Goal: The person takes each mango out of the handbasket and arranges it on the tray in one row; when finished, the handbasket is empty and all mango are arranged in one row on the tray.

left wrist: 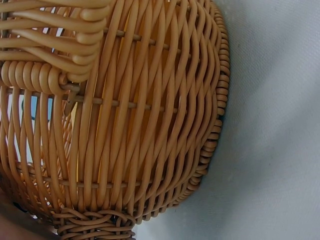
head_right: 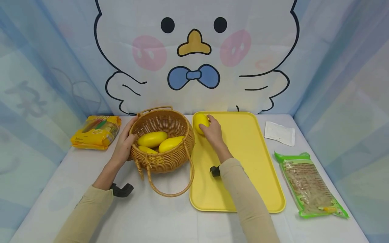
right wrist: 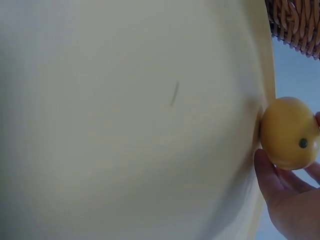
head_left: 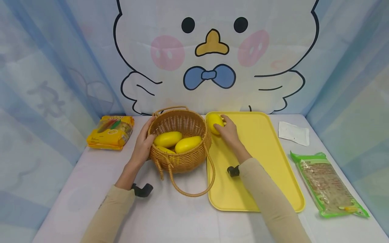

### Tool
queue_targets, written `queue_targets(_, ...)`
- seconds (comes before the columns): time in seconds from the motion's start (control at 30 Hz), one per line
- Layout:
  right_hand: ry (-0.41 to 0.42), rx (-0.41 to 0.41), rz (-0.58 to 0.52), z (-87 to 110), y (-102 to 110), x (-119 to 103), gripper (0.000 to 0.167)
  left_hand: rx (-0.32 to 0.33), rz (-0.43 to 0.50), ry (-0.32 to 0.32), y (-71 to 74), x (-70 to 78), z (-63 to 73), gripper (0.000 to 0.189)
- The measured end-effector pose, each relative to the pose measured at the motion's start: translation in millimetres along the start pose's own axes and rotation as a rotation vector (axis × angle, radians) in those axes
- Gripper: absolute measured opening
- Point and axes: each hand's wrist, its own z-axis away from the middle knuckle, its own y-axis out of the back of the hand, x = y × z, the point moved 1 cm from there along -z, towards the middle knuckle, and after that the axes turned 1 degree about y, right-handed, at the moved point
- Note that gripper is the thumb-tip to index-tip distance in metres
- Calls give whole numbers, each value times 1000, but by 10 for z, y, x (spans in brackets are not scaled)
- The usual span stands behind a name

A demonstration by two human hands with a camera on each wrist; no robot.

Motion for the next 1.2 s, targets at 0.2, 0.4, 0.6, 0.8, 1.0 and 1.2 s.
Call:
queue_targets(0.2,2,2,17,-23,-10,21,67,-1,1,5,1,-8,-4,65)
queue_targets(0.4,-13,9,22,-6,29,26,68,-2,-4,12,-13,-3,0,65)
queue_targets(0.6,13,32,12,16,83,-10,68,2,-9,8,-9,2,1,65)
queue_targets(0.8,75,38,12,41,142,-94,65,1,-3,0,-15,18,4,65)
queue_targets(1.0,131,41,3,94,205,-254,62,0,-1,-3,-14,-53,-30,65)
queue_targets(1.2,187,11,-7,144,251,-413,61,13,7,-14,-5,-272,-102,65)
